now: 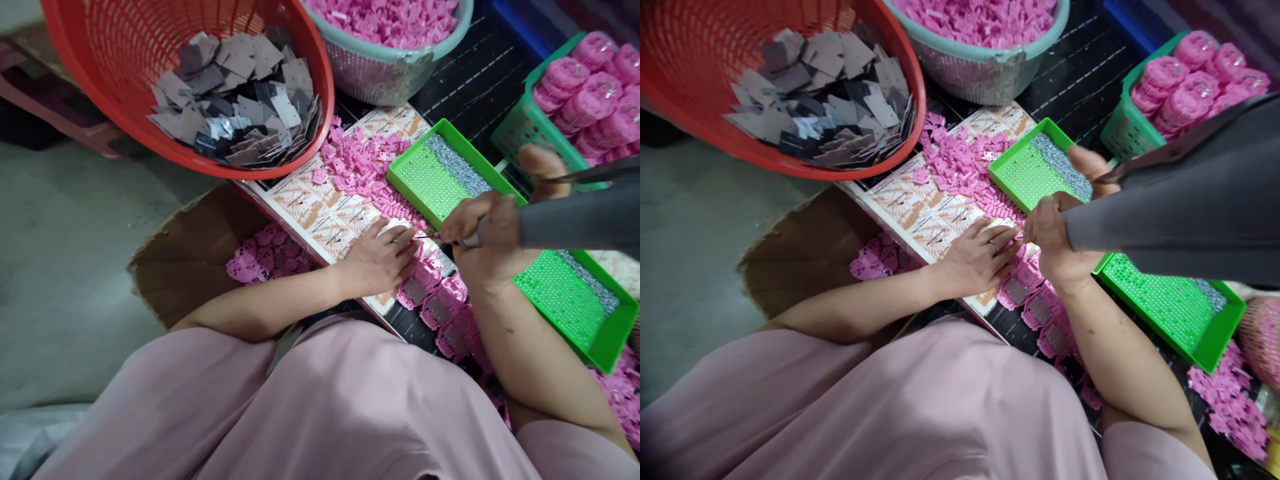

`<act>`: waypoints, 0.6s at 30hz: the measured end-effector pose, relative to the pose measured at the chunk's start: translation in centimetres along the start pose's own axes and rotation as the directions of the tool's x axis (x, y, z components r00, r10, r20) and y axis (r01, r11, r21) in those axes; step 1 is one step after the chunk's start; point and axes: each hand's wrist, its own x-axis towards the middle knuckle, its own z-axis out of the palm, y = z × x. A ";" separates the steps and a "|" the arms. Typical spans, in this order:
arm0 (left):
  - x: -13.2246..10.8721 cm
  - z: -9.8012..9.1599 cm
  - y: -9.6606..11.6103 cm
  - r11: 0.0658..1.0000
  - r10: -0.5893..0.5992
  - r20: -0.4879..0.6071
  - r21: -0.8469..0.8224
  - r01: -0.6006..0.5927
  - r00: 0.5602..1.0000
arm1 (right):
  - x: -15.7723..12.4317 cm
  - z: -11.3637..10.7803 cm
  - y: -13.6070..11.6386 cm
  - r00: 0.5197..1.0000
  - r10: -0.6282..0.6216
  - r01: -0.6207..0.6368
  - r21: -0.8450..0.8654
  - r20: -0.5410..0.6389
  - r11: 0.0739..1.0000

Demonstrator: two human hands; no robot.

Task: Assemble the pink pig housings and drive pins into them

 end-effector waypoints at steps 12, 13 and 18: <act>0.0 -0.3 -0.2 1.000 0.008 0.010 -0.013 -0.008 1.000 | 3.6 -2.3 3.5 0.896 -0.236 0.243 -0.030 -0.376 0.970; 0.0 -0.3 -0.2 1.000 0.010 0.013 -0.014 -0.010 1.000 | 3.5 -2.3 3.8 0.902 -0.235 0.240 -0.032 -0.362 0.970; 0.1 -0.4 -0.2 1.000 0.012 0.030 -0.015 -0.012 0.999 | 3.2 -2.7 4.2 0.933 -0.198 0.198 -0.029 -0.302 0.980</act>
